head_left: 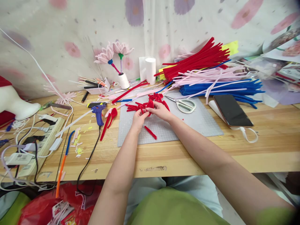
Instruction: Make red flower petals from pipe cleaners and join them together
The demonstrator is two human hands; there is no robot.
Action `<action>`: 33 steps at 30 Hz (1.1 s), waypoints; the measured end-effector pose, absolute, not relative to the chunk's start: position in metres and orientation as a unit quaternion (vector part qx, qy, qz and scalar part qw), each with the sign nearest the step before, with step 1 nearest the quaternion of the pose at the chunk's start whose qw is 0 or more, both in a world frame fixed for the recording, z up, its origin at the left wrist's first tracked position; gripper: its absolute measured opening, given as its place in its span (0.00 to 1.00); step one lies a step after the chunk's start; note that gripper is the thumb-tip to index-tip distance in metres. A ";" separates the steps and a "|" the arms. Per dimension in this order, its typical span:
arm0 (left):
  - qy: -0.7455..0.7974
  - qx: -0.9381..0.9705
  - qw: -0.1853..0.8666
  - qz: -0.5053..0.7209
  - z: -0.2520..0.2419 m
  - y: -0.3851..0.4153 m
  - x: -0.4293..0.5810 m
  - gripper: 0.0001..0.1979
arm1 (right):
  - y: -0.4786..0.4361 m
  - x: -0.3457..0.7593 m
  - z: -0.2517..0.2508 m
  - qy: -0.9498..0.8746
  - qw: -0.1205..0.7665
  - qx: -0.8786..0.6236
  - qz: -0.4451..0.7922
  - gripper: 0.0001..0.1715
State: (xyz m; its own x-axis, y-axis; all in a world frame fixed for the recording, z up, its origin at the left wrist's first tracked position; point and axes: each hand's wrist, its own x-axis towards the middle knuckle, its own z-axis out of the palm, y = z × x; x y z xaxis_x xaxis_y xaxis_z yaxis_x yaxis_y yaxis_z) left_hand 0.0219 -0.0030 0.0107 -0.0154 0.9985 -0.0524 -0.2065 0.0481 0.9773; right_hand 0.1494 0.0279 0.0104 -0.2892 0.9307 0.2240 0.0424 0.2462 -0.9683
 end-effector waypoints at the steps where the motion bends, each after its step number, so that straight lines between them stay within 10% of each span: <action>1: 0.461 0.431 0.561 0.536 0.010 -0.003 0.021 0.08 | 0.028 0.149 0.011 -0.639 0.458 -0.373 0.492 0.16; 33: 0.378 0.520 0.583 0.497 0.001 -0.005 0.023 0.12 | 0.031 0.151 0.019 -0.539 0.548 -0.420 0.482 0.29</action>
State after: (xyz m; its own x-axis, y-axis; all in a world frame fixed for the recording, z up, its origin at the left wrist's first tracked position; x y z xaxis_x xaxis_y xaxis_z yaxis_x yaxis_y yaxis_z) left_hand 0.0234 -0.0046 0.0014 0.2195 0.9726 0.0764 -0.1864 -0.0350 0.9818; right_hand 0.1509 0.0310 0.0186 -0.0463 0.9815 0.1860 -0.0754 0.1822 -0.9804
